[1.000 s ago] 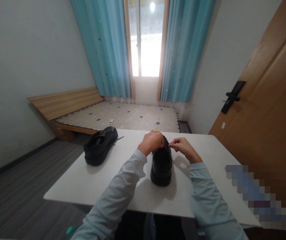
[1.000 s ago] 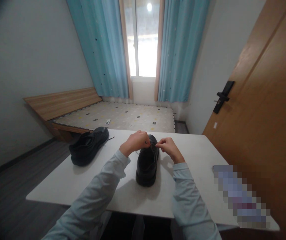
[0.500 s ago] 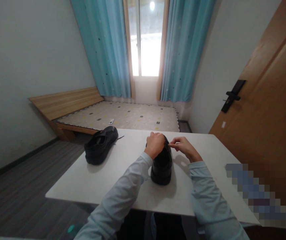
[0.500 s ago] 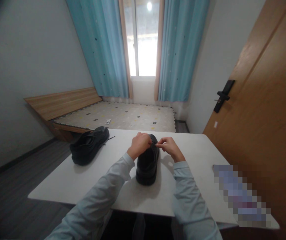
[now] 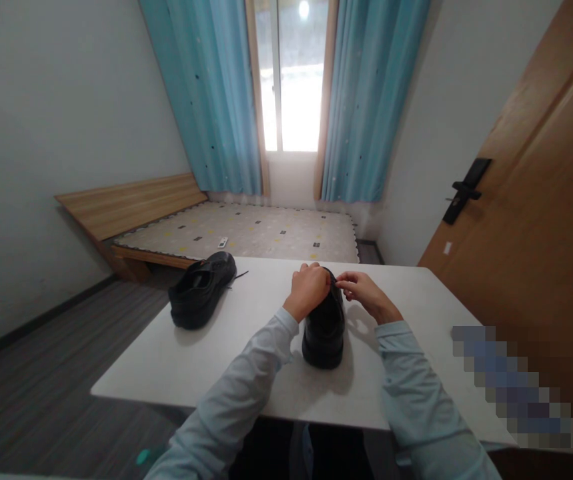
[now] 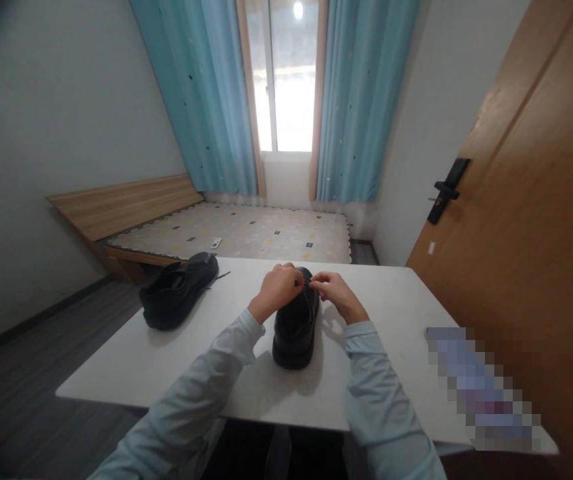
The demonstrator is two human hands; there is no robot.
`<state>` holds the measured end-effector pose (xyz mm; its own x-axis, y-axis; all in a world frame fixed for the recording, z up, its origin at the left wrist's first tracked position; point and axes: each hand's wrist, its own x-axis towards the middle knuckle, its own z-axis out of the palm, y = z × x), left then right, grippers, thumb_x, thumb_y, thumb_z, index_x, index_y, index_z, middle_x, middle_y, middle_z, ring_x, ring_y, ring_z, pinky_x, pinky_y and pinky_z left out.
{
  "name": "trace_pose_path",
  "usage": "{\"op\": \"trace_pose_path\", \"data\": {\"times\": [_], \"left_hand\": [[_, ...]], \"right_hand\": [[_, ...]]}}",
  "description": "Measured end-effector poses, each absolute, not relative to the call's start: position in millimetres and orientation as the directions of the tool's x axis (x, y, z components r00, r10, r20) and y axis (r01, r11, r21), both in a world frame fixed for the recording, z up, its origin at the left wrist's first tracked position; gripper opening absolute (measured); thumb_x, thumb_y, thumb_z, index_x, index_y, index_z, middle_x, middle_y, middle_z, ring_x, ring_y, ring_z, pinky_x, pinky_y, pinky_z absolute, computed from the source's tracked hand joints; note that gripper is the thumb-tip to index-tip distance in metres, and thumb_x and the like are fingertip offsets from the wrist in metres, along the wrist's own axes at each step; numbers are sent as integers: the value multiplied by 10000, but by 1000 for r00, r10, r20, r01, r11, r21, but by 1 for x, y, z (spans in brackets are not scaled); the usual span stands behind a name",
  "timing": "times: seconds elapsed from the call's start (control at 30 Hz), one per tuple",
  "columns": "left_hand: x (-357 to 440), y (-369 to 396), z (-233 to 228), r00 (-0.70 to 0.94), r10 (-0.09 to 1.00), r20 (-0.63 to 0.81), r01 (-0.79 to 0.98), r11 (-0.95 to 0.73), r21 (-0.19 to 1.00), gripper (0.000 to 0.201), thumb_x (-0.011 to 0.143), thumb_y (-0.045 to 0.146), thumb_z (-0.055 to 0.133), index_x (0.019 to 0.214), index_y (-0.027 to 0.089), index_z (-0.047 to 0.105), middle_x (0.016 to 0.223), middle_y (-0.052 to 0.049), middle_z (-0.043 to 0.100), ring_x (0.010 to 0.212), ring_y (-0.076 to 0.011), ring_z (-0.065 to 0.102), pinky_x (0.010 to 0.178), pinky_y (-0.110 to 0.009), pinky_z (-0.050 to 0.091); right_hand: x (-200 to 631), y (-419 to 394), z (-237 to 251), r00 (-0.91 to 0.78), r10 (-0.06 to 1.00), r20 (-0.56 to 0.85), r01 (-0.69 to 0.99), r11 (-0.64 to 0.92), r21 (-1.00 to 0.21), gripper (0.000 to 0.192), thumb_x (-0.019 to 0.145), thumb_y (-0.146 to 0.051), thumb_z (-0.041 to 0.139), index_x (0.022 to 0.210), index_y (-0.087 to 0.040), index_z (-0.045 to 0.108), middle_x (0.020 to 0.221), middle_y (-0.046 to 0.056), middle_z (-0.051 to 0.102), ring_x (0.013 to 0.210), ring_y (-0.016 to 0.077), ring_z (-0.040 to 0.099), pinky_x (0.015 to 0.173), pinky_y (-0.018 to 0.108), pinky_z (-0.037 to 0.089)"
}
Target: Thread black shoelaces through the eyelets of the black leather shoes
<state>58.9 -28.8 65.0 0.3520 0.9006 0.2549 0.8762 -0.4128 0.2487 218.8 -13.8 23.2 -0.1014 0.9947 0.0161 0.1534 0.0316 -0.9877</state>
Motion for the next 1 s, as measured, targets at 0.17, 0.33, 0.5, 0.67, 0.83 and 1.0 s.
{"op": "trace_pose_path", "data": {"times": [0.17, 0.33, 0.5, 0.67, 0.83, 1.0], "left_hand": [[54, -24, 68, 355, 887, 296, 854, -437, 282, 164, 806, 287, 571, 843, 221, 717, 947, -79, 649, 912, -226, 603, 781, -318, 469], [34, -13, 73, 362, 856, 371, 741, -505, 443, 135, 793, 270, 607, 847, 189, 700, 904, -63, 680, 837, -187, 634, 772, -283, 476], [8, 0, 67, 352, 859, 372, 547, -511, 663, 144, 791, 289, 596, 793, 167, 672, 796, -40, 696, 777, -173, 652, 726, -270, 488], [-7, 13, 45, 276, 880, 387, 254, -455, 854, 217, 742, 375, 629, 741, 158, 623, 756, -40, 672, 741, -159, 631, 735, -291, 493], [-8, 15, 26, 230, 940, 251, -62, -243, 968, 274, 730, 402, 650, 780, 154, 544, 826, -52, 666, 774, -151, 637, 684, -267, 489], [-7, 11, 20, 216, 952, 215, -181, -177, 967, 275, 771, 397, 623, 817, 160, 492, 905, -69, 660, 838, -158, 639, 731, -288, 493]], "right_hand": [[217, -13, 21, -114, 991, 66, 58, 73, -996, 237, 575, -315, 718, 586, -168, 532, 554, -58, 474, 524, 79, 424, 506, 231, 311], [218, -13, 19, -100, 990, 99, -11, 98, -995, 283, 590, -351, 734, 605, -176, 513, 574, -58, 494, 546, 86, 433, 533, 237, 311], [219, -14, 23, -74, 991, 112, -138, 101, -985, 246, 588, -327, 745, 636, -181, 553, 634, -42, 545, 573, 87, 453, 541, 231, 322], [222, -14, 26, 9, 986, 165, -143, 164, -976, 312, 672, -500, 664, 706, -194, 614, 679, 1, 581, 580, 103, 462, 528, 241, 342], [225, -15, 28, 28, 983, 179, -100, 181, -978, 412, 630, -607, 656, 719, -210, 594, 676, 17, 581, 604, 129, 493, 543, 261, 386], [229, -18, 30, -3, 991, 133, -265, 127, -956, 387, 530, -512, 768, 656, -218, 549, 741, -4, 595, 605, 102, 487, 576, 242, 422]]}}
